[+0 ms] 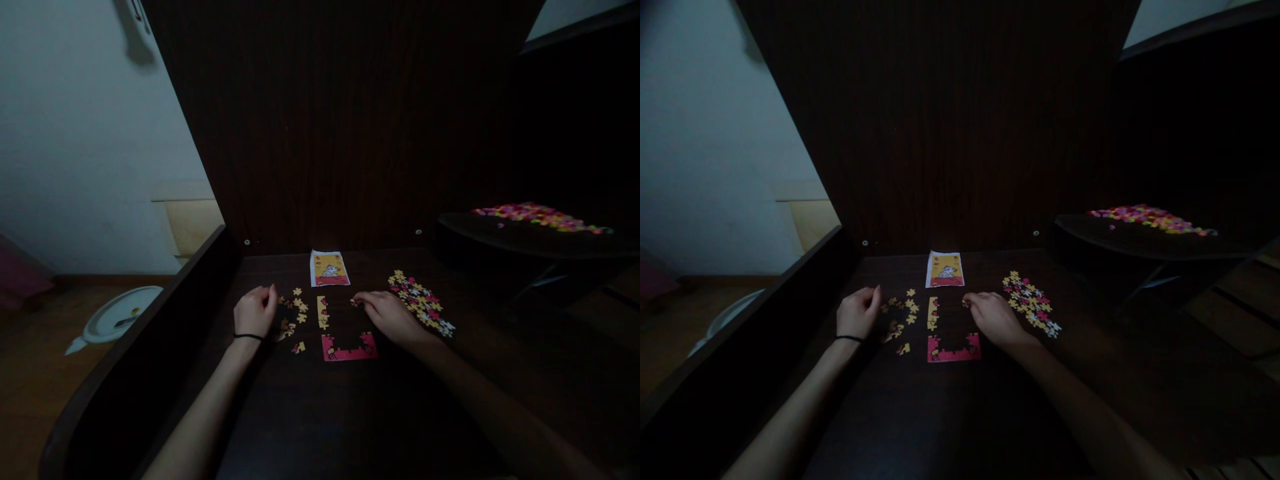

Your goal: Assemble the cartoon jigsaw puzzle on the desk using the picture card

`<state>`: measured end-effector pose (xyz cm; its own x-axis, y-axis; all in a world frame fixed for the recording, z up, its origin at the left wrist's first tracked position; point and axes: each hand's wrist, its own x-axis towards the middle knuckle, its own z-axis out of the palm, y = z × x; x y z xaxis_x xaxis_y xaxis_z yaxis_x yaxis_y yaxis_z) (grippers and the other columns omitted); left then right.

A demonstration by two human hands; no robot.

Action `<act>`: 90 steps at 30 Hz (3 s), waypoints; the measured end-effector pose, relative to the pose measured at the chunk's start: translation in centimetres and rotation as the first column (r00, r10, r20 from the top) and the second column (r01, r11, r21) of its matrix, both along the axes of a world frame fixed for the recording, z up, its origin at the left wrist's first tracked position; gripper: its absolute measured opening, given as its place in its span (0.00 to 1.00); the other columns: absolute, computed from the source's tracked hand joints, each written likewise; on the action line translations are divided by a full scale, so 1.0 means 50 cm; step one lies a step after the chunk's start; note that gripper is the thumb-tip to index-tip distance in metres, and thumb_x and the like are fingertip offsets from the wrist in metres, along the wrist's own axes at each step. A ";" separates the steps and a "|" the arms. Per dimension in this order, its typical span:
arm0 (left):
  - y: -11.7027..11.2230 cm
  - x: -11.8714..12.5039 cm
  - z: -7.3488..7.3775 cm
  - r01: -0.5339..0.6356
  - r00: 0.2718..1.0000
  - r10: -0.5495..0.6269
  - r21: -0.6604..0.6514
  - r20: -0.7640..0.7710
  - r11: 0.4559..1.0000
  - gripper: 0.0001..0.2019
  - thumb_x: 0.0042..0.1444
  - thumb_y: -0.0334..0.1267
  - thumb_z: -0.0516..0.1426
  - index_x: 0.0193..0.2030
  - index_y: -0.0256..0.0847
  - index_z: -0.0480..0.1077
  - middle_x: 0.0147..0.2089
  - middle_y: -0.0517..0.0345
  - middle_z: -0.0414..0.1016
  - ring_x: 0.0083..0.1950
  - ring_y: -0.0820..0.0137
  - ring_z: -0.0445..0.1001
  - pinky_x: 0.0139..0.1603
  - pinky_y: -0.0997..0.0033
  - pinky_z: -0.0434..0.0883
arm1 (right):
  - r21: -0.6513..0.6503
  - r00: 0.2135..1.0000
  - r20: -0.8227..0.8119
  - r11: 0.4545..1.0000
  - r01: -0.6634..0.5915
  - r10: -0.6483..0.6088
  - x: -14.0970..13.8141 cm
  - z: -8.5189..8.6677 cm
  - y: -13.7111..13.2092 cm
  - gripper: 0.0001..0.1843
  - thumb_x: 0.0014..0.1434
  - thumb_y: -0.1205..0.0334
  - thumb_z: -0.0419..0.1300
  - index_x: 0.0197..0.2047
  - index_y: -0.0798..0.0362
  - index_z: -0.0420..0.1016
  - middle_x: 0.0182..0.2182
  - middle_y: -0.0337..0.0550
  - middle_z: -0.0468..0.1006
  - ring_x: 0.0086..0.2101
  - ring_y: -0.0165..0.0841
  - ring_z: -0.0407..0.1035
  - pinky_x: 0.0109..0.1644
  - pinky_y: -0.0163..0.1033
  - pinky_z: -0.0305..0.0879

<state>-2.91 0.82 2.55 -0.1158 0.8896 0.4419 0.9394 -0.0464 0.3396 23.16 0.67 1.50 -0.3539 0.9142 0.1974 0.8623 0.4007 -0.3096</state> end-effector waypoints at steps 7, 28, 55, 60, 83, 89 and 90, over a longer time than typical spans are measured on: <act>0.009 -0.032 0.024 -0.218 0.971 0.229 -0.134 0.071 0.967 0.20 0.55 0.46 0.43 0.23 0.38 0.68 0.22 0.57 0.67 0.24 0.73 0.62 0.23 0.77 0.50 | -0.011 0.998 0.058 1.000 0.020 -0.019 0.000 -0.009 -0.002 0.19 0.56 0.70 0.44 0.45 0.53 0.71 0.41 0.44 0.75 0.41 0.34 0.69 0.47 0.40 0.63; 0.013 -0.019 -0.001 0.496 0.854 -0.512 -0.434 0.090 0.752 0.16 0.47 0.51 0.53 0.23 0.38 0.66 0.21 0.64 0.63 0.23 0.75 0.60 0.23 0.78 0.53 | 0.228 0.976 -0.211 0.974 0.001 0.048 -0.008 -0.010 -0.005 0.13 0.58 0.67 0.45 0.41 0.53 0.68 0.39 0.44 0.73 0.40 0.33 0.67 0.46 0.40 0.64; -0.002 -0.011 -0.001 0.654 0.706 -0.678 -0.558 0.205 0.511 0.09 0.40 0.38 0.61 0.32 0.41 0.73 0.29 0.62 0.68 0.27 0.76 0.65 0.27 0.78 0.60 | 0.159 0.965 -0.249 0.979 0.125 -0.082 -0.006 -0.023 -0.002 0.14 0.56 0.68 0.44 0.46 0.53 0.62 0.36 0.43 0.74 0.38 0.33 0.69 0.42 0.40 0.64; -0.002 -0.011 0.000 0.642 0.715 -0.666 -0.575 0.210 0.508 0.10 0.40 0.37 0.60 0.33 0.40 0.72 0.28 0.62 0.68 0.27 0.75 0.65 0.26 0.78 0.60 | 0.072 0.985 -0.161 0.994 0.083 -0.070 -0.009 -0.029 -0.002 0.14 0.57 0.67 0.46 0.46 0.55 0.62 0.40 0.47 0.73 0.42 0.33 0.67 0.46 0.40 0.63; 0.004 -0.017 0.002 0.615 0.744 -0.642 -0.564 0.184 0.551 0.09 0.47 0.37 0.52 0.33 0.37 0.70 0.26 0.61 0.68 0.25 0.75 0.63 0.25 0.78 0.58 | 0.071 0.975 -0.213 0.994 0.082 -0.066 0.000 -0.042 0.008 0.14 0.58 0.63 0.46 0.47 0.53 0.61 0.39 0.47 0.73 0.41 0.36 0.67 0.44 0.42 0.64; 0.011 -0.034 0.005 0.524 0.804 -0.588 -0.576 0.091 0.627 0.10 0.47 0.40 0.52 0.34 0.39 0.70 0.25 0.61 0.67 0.25 0.74 0.63 0.24 0.78 0.57 | 0.098 0.974 -0.217 0.992 0.081 -0.058 -0.002 -0.037 0.006 0.14 0.57 0.63 0.47 0.47 0.54 0.62 0.38 0.47 0.73 0.40 0.35 0.68 0.43 0.42 0.64; 0.011 -0.033 0.005 0.524 0.800 -0.594 -0.582 0.086 0.621 0.11 0.46 0.41 0.53 0.35 0.39 0.69 0.26 0.61 0.67 0.25 0.74 0.63 0.24 0.78 0.57 | 0.100 0.975 -0.213 0.991 0.085 -0.062 -0.003 -0.036 0.006 0.14 0.57 0.63 0.47 0.47 0.54 0.63 0.38 0.47 0.73 0.40 0.35 0.68 0.43 0.42 0.64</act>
<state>-4.58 1.35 2.81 0.5028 0.8473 -0.1709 0.8264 -0.4133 0.3824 23.02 0.94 -0.30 -0.2269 0.9053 0.3591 0.8113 0.3797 -0.4445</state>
